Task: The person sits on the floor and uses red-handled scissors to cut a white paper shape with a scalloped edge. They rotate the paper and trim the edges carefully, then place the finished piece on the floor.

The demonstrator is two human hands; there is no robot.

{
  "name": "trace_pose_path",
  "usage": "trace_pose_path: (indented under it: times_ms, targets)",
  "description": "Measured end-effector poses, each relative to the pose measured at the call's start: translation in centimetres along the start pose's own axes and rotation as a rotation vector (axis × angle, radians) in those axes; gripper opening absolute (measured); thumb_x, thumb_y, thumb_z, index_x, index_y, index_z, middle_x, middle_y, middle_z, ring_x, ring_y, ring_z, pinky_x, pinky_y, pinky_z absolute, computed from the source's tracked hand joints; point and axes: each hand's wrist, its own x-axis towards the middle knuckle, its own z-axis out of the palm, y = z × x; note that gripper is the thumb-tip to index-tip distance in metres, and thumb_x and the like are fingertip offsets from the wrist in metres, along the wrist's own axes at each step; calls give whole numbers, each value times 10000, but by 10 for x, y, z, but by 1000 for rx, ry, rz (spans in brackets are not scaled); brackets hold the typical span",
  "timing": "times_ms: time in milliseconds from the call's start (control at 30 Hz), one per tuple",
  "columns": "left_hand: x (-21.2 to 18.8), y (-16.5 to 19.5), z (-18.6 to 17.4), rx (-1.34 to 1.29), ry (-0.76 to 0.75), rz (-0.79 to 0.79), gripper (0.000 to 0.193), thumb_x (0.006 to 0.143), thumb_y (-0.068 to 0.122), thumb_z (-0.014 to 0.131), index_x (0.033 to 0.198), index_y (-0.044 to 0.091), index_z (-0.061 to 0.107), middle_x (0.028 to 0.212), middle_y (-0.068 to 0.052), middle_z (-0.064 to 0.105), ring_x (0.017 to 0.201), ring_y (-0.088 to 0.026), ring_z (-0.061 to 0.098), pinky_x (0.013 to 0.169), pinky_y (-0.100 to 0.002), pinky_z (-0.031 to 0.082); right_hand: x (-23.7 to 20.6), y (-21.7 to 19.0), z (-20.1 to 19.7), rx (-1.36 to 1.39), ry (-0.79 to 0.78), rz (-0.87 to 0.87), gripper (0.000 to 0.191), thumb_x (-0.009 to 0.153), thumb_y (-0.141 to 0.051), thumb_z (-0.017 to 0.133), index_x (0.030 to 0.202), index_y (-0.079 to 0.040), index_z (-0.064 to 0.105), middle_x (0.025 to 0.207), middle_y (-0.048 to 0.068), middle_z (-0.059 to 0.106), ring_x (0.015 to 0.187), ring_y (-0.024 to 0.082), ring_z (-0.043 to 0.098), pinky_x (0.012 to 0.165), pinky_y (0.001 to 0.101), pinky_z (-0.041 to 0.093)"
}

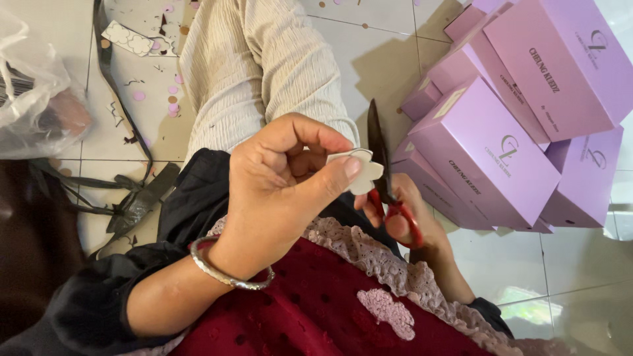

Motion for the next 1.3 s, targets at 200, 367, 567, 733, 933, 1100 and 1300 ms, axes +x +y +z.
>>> trace_pose_path:
  times_ms: [200,367,567,733,933,1100,1300]
  targets:
    - [3,1,-3,-97,-35,-39,171,1013,-16,694,1157,-49,606,1025,-116,725,878,-138,733,853,-287,635,-2,-13,3,-170,-45,-172,996,722,-1013,477,931,-50,624,716,-24,516,645,84,521,592,247,401]
    - [6,-2,-1,36,39,-23,194,978,-17,718,1145,-59,628,1055,-96,714,916,-102,714,864,-269,638,-1,-11,8,-213,-13,-85,1035,566,-1047,451,857,-69,626,651,-38,520,573,67,519,519,231,379]
    - [5,-6,-1,75,59,56,245,964,-87,735,1177,-58,616,1104,-101,704,985,-100,697,892,-246,619,-2,-4,8,-175,-55,-74,1022,547,-1033,479,861,-72,626,643,-49,515,563,57,497,509,225,359]
    - [5,-7,-2,77,51,76,326,960,-107,724,1251,-52,588,1125,-108,710,1021,-109,705,928,-246,608,-3,-3,8,-164,-60,-79,1018,554,-1034,484,848,-70,620,636,-46,512,556,57,492,506,224,355]
    - [5,-3,-1,109,56,61,363,952,-96,732,1278,-42,582,1089,-103,728,992,-106,709,904,-243,607,-2,-4,8,-203,-45,-83,1007,544,-1055,456,777,-83,587,608,-53,512,528,48,494,475,215,358]
    - [5,0,0,119,67,44,371,943,-90,733,1277,-34,583,1055,-103,731,946,-98,709,865,-236,614,-3,-3,7,-215,-46,-67,994,533,-1058,453,751,-93,552,617,-54,512,533,47,491,465,213,353]
    - [5,2,1,138,74,24,376,932,-83,733,1276,-35,591,1033,-97,730,916,-91,705,832,-223,606,-2,4,6,-213,-31,-87,947,536,-1037,477,689,-103,511,632,-61,485,551,51,456,474,224,315]
